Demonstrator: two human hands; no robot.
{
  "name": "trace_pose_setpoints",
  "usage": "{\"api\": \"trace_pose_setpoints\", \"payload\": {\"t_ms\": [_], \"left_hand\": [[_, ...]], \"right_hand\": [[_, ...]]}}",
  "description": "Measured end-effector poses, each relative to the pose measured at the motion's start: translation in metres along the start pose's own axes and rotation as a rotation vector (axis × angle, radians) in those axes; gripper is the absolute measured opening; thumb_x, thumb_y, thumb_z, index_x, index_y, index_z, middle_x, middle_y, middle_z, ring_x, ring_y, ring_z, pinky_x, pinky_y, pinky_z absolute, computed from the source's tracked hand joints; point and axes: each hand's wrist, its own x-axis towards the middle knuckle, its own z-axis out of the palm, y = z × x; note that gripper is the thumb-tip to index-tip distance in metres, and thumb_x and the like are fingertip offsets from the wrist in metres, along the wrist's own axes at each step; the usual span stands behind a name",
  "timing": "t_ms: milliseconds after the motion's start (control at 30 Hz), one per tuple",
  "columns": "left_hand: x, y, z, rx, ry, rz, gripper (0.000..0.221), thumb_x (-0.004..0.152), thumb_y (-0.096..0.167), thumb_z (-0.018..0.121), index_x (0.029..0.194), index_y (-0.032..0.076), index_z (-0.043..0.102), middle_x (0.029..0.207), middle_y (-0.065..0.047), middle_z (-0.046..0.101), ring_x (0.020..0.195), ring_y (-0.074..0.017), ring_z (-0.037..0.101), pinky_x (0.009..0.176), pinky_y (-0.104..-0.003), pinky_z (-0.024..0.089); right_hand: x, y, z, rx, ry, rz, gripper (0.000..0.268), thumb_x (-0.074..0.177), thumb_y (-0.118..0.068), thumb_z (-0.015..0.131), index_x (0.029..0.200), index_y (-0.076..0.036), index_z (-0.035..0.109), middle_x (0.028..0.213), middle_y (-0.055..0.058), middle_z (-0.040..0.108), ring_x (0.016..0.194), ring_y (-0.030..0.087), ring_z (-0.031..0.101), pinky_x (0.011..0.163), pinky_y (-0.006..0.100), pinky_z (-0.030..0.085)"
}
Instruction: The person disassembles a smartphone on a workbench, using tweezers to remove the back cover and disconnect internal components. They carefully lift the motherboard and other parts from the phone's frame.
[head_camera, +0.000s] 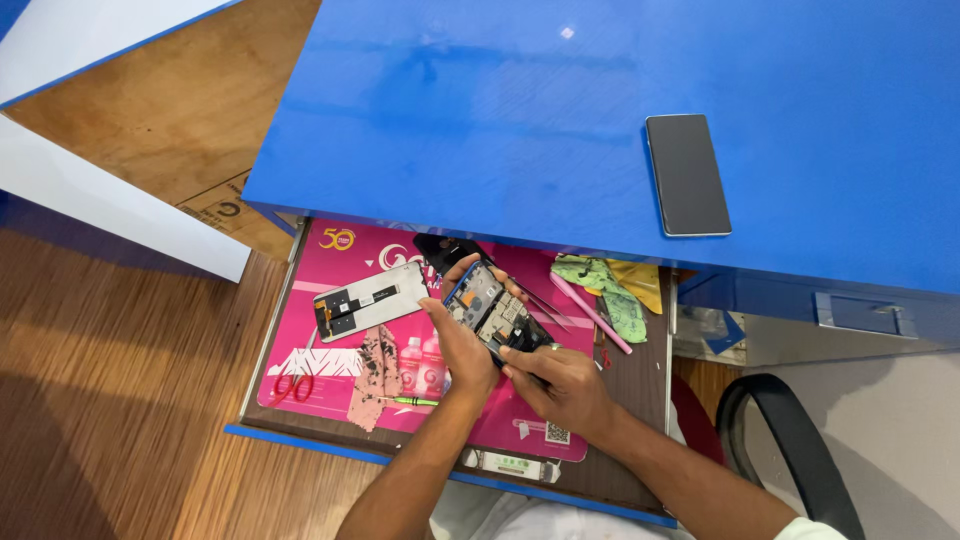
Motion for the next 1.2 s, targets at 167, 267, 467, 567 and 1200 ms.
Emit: {"api": "trace_pose_setpoints", "payload": {"t_ms": [167,267,467,567,1200], "left_hand": [[-0.0002,-0.0015,-0.001,-0.009,-0.005,-0.001,0.086,0.096,0.077,0.035,0.14,0.003,0.045,0.11,-0.016,0.062,0.097,-0.0281,0.065,0.089,-0.046,0.058],[0.0001,-0.0022,-0.0018,-0.033,-0.009,-0.015,0.085,0.096,0.076,0.035,0.14,0.004,0.044,0.111,-0.016,0.062,0.097,-0.0279,0.065,0.091,-0.046,0.058],[0.0001,-0.004,-0.0043,-0.039,-0.034,-0.014,0.085,0.097,0.076,0.036,0.142,0.004,0.044,0.112,-0.016,0.062,0.1,-0.028,0.065,0.092,-0.045,0.058],[0.0,-0.0051,-0.006,-0.046,-0.042,-0.014,0.085,0.098,0.076,0.036,0.142,0.004,0.044,0.113,-0.016,0.063,0.1,-0.0277,0.065,0.092,-0.045,0.058],[-0.0009,-0.003,-0.0032,-0.006,-0.074,0.0,0.085,0.1,0.076,0.034,0.143,0.003,0.043,0.113,-0.016,0.063,0.1,-0.0263,0.066,0.091,-0.043,0.059]], "right_hand": [[-0.0004,0.0004,-0.0003,0.0,-0.007,-0.004,0.03,0.084,0.0,0.08,0.113,-0.003,0.075,0.065,0.007,0.064,0.053,0.017,0.06,0.047,0.033,0.045],[-0.0016,0.0014,-0.0001,-0.003,-0.007,0.0,0.029,0.084,-0.001,0.08,0.113,-0.003,0.075,0.065,0.007,0.064,0.052,0.017,0.059,0.047,0.033,0.045],[-0.0022,0.0022,-0.0002,-0.002,-0.008,0.002,0.03,0.084,-0.001,0.081,0.114,-0.002,0.075,0.067,0.007,0.064,0.052,0.017,0.059,0.048,0.033,0.045],[-0.0026,0.0021,-0.0004,-0.005,-0.014,-0.001,0.03,0.084,-0.001,0.081,0.114,-0.002,0.074,0.068,0.007,0.064,0.052,0.017,0.059,0.048,0.033,0.044],[-0.0041,0.0033,-0.0004,-0.014,-0.013,-0.02,0.031,0.084,0.0,0.081,0.115,-0.002,0.073,0.069,0.007,0.066,0.054,0.015,0.06,0.049,0.031,0.044]]}}
